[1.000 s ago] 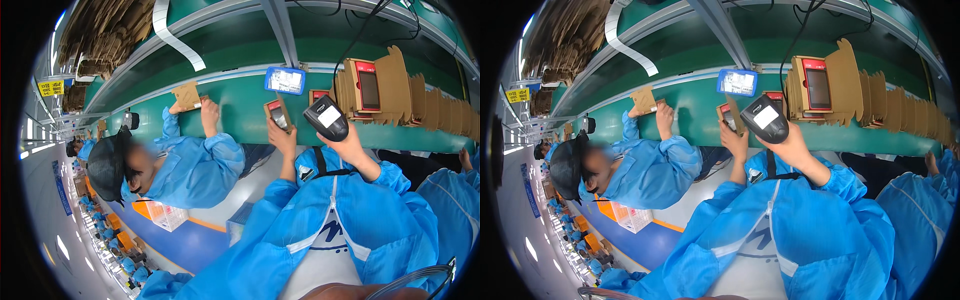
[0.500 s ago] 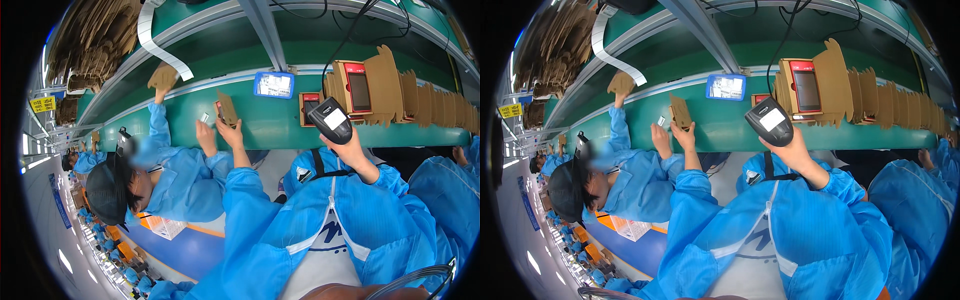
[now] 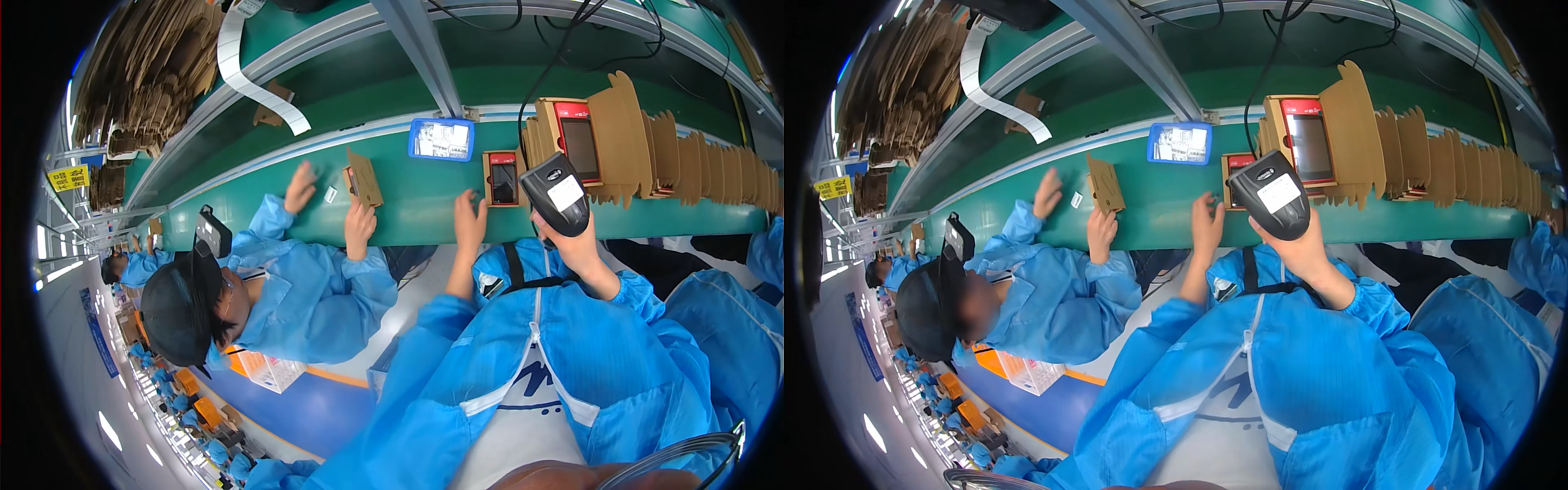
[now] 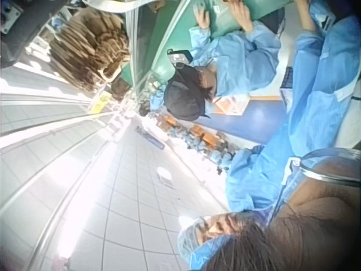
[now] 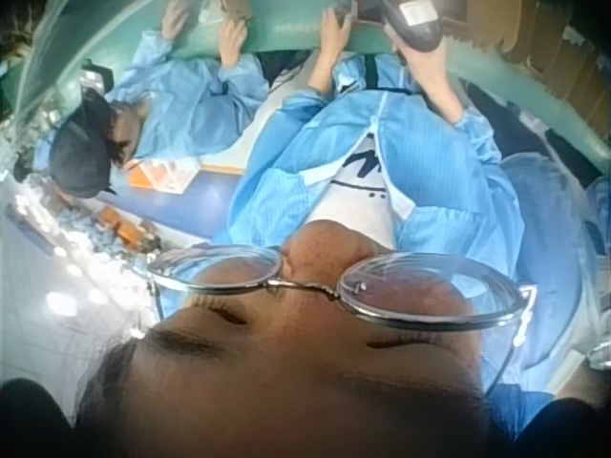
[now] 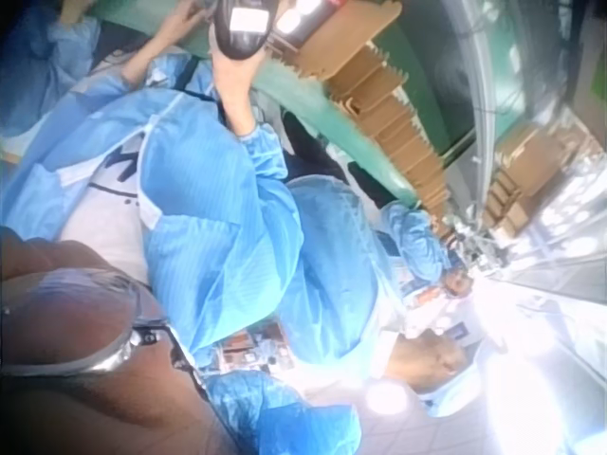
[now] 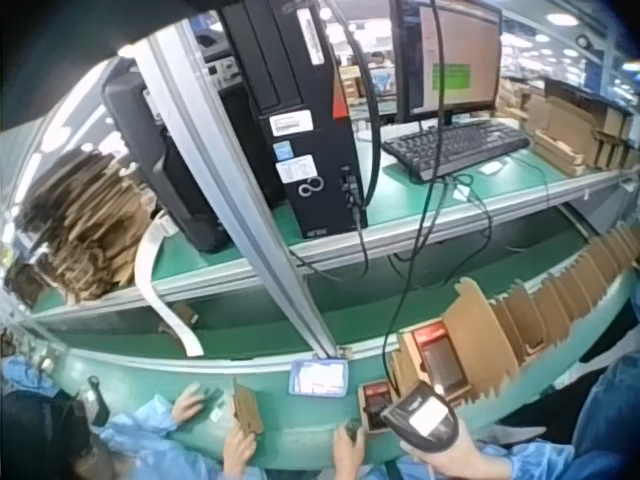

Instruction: The person scans barcodes on packaged devices and labels using a handheld barcode scanner on an assembly line, taking labels from a tray and handling cardboard boxes.

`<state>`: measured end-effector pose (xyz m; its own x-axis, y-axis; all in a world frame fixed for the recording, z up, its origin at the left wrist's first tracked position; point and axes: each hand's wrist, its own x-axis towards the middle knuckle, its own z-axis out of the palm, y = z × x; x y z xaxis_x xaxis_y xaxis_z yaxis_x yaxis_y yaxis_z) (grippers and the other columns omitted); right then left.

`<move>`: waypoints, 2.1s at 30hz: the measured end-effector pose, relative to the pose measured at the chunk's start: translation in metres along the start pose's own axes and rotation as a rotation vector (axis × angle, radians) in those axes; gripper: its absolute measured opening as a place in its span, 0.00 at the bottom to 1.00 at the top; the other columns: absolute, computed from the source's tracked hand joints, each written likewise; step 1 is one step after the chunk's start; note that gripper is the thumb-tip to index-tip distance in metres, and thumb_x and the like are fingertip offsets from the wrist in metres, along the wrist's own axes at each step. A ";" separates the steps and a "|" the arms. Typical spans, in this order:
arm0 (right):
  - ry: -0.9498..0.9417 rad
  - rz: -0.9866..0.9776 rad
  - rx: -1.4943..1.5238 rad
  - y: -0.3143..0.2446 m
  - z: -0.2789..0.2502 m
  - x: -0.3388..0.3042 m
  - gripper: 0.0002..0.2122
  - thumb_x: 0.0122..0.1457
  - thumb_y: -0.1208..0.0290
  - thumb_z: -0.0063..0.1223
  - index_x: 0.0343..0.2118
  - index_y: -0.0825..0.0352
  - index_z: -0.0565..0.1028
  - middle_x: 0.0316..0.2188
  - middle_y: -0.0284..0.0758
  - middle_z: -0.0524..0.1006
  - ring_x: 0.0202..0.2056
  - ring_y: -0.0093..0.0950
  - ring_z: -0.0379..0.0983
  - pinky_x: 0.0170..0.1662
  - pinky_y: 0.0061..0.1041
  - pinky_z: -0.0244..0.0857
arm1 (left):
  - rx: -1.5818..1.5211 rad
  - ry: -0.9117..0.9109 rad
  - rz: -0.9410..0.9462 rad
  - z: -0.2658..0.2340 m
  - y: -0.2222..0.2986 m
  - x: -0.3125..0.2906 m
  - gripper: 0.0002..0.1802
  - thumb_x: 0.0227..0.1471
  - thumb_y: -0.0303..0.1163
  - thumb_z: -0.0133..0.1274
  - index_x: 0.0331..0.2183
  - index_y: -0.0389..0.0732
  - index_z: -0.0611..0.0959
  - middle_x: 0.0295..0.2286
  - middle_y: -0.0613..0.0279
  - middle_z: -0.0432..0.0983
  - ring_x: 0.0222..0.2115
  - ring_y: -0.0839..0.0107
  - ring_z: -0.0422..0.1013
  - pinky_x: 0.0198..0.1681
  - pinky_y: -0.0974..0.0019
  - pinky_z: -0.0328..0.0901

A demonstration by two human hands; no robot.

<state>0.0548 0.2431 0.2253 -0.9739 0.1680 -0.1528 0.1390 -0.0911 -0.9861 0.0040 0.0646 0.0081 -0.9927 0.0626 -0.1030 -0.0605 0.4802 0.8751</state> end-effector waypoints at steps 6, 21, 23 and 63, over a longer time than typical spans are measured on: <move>0.004 -0.008 -0.048 0.004 -0.006 -0.008 0.10 0.50 0.76 0.62 0.35 0.71 0.76 0.27 0.32 0.78 0.29 0.17 0.72 0.32 0.20 0.66 | 0.177 -0.055 -0.148 0.030 0.013 0.033 0.25 0.45 0.32 0.61 0.45 0.35 0.72 0.37 0.51 0.71 0.39 0.53 0.70 0.41 0.56 0.65; -0.398 -0.073 -0.449 0.022 -0.035 0.015 0.22 0.43 0.72 0.64 0.42 0.72 0.72 0.33 0.46 0.78 0.36 0.42 0.76 0.40 0.32 0.68 | -0.720 -0.138 -0.679 -0.037 -0.028 -0.013 0.25 0.47 0.23 0.55 0.47 0.35 0.66 0.37 0.55 0.73 0.30 0.71 0.74 0.27 0.68 0.70; -0.460 -0.067 -0.460 0.031 -0.038 0.018 0.23 0.43 0.72 0.63 0.44 0.71 0.71 0.35 0.47 0.78 0.38 0.44 0.75 0.41 0.32 0.68 | -0.886 -0.188 -0.667 -0.043 -0.025 -0.023 0.24 0.49 0.25 0.53 0.48 0.35 0.66 0.38 0.55 0.73 0.34 0.70 0.73 0.35 0.64 0.69; -0.574 -0.098 -0.304 0.050 -0.013 0.012 0.30 0.47 0.64 0.64 0.53 0.66 0.66 0.45 0.45 0.76 0.45 0.39 0.74 0.48 0.33 0.67 | -0.930 0.023 -0.503 -0.065 -0.032 -0.039 0.24 0.50 0.22 0.47 0.50 0.41 0.65 0.44 0.55 0.67 0.43 0.58 0.70 0.39 0.48 0.71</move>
<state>0.0527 0.2529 0.1738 -0.9140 -0.3966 -0.0856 0.0077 0.1941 -0.9810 0.0378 -0.0103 0.0151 -0.8321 0.0216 -0.5542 -0.5121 -0.4136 0.7528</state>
